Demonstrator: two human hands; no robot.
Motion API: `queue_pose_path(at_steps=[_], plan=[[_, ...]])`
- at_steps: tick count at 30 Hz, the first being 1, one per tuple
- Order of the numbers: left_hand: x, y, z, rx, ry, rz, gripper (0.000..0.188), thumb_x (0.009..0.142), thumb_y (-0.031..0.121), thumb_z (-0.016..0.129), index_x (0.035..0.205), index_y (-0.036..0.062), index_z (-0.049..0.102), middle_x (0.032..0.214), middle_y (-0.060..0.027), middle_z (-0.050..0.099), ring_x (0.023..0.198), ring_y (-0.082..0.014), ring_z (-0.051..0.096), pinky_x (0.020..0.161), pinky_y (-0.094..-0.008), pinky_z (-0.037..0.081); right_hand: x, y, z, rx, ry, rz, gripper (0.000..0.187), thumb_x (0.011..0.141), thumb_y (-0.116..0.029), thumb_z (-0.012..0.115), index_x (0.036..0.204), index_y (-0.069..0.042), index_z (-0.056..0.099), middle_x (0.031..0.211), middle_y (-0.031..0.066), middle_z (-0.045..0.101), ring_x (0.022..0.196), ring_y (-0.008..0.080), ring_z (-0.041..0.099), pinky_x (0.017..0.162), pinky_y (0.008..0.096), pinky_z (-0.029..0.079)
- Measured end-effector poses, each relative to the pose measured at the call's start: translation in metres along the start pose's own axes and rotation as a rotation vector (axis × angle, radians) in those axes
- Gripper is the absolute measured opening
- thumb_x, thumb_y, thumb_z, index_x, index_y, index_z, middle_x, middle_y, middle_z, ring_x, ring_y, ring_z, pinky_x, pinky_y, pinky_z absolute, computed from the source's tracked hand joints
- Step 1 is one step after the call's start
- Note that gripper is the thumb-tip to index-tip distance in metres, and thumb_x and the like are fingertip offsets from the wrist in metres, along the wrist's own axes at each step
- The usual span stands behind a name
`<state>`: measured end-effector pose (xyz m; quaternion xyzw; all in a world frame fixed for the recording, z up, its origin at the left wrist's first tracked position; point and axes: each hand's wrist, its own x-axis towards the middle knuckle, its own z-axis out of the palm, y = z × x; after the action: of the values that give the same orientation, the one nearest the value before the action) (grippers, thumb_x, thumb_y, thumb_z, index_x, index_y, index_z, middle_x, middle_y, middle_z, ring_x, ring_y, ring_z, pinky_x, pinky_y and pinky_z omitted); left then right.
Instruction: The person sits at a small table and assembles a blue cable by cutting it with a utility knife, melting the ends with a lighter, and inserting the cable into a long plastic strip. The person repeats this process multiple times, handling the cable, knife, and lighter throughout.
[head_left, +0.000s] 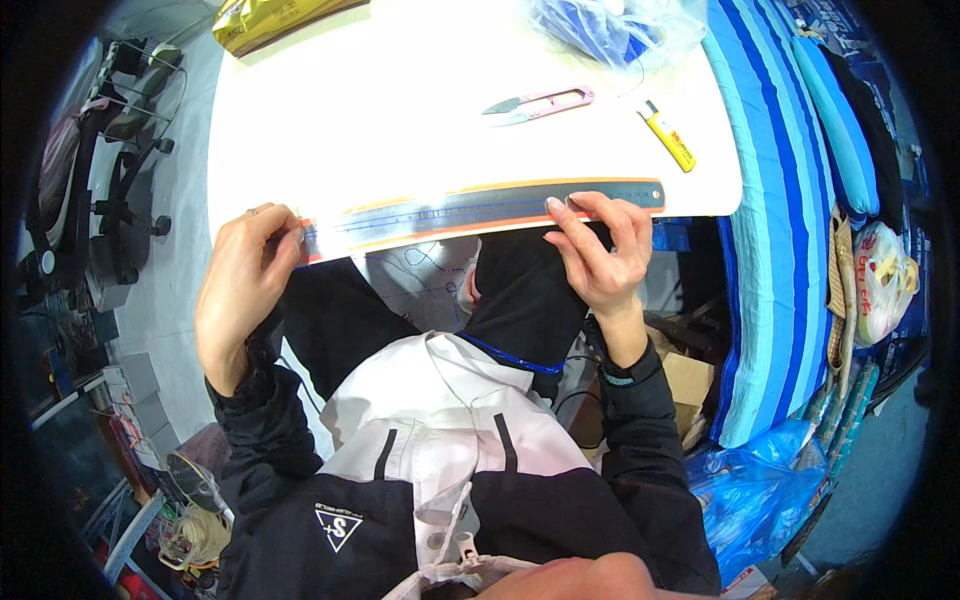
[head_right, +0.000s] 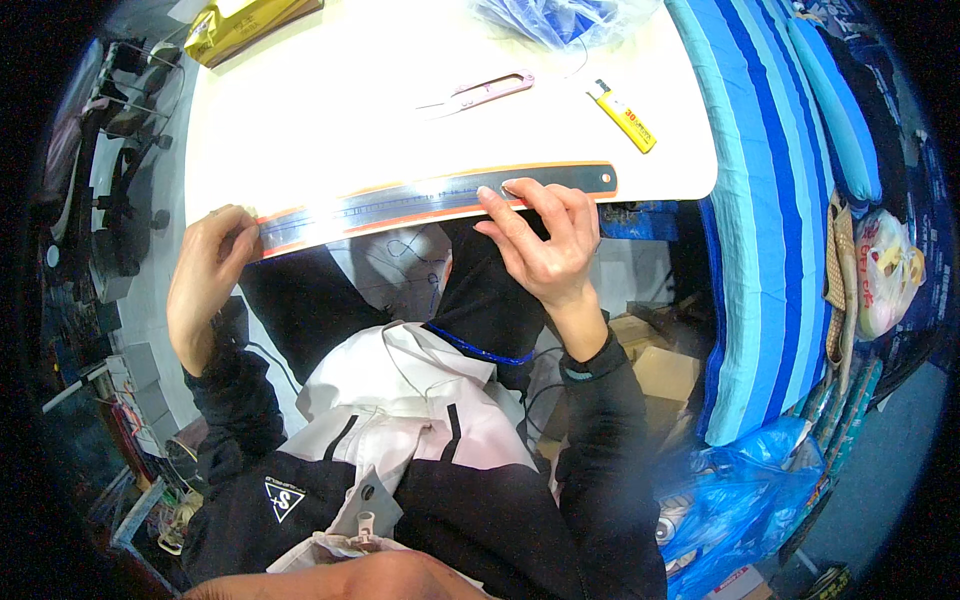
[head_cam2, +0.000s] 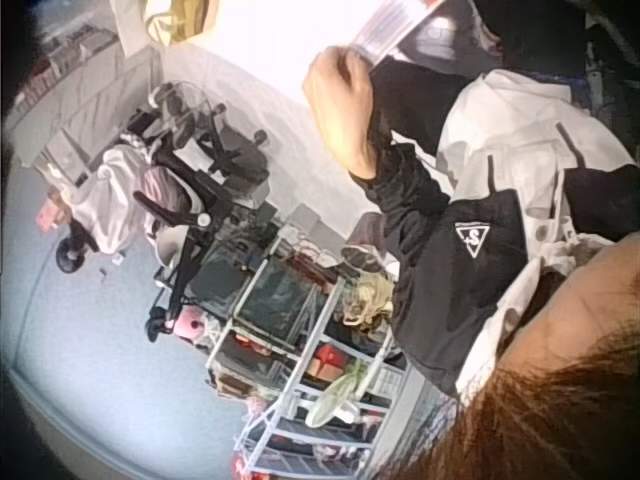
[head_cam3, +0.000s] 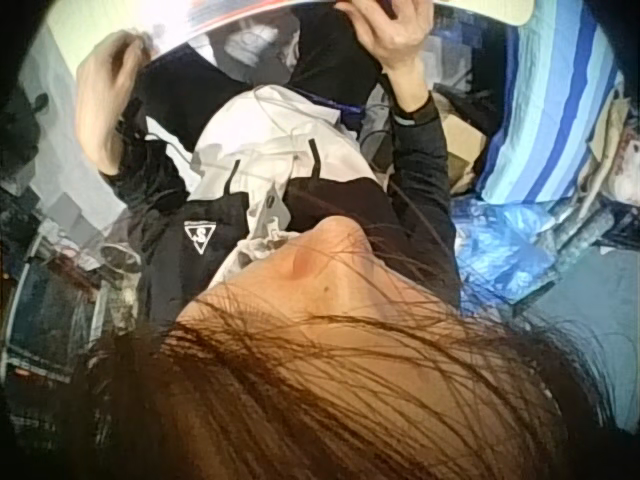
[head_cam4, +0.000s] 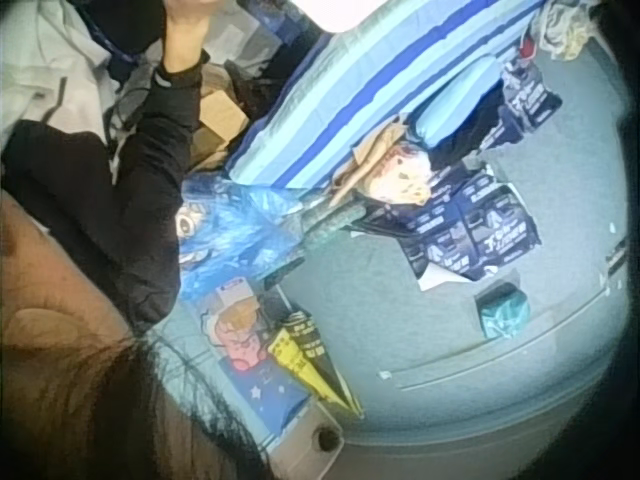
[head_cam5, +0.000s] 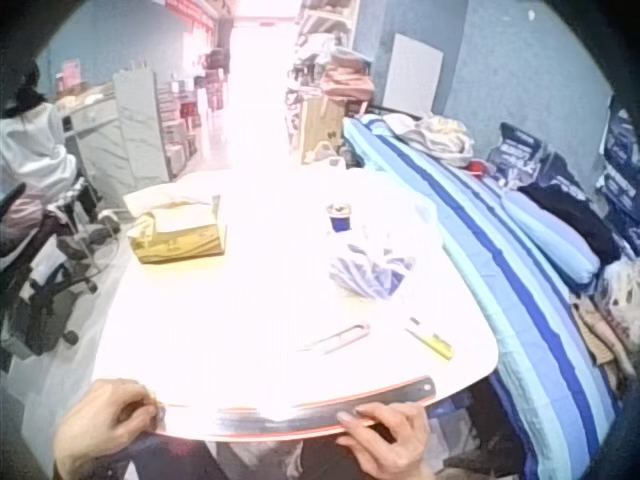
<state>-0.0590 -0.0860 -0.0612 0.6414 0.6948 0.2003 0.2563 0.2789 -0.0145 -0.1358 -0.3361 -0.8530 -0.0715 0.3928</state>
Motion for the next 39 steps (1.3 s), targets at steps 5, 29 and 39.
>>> queue_pose_path(at_steps=[5,29,39], plan=[[0.000,-0.001,-0.001,-0.010,-0.004,-0.001,0.010,0.082,0.002,0.054,0.077,-0.0056,0.056,0.069,-0.0167,0.056,0.060,-0.0242,0.054,0.059,-0.0337,0.043,-0.001,-0.001,0.002,-0.033,0.008,0.015,0.040,0.065,-0.028,0.079,0.103,-0.017,0.074,0.102,0.0009,0.063,0.084,0.0199,0.052,0.074,0.0321,0.042],[0.003,-0.007,-0.002,0.026,-0.035,0.072,0.012,0.086,0.005,0.055,0.082,-0.0063,0.058,0.067,-0.0122,0.059,0.062,-0.0141,0.058,0.059,-0.0274,0.047,0.022,-0.185,0.137,0.950,-0.378,0.508,0.038,0.080,-0.020,0.072,0.109,0.003,0.061,0.103,0.0191,0.063,0.081,0.0312,0.064,0.073,0.0402,0.052],[0.003,-0.007,-0.003,0.037,-0.055,0.042,0.012,0.086,0.006,0.057,0.084,-0.0057,0.059,0.066,-0.0104,0.057,0.059,-0.0114,0.054,0.056,-0.0270,0.046,0.023,-0.187,0.142,1.210,-0.219,0.582,0.010,0.078,-0.007,0.070,0.087,-0.003,0.071,0.082,0.0123,0.069,0.072,0.0269,0.067,0.067,0.0343,0.053]])
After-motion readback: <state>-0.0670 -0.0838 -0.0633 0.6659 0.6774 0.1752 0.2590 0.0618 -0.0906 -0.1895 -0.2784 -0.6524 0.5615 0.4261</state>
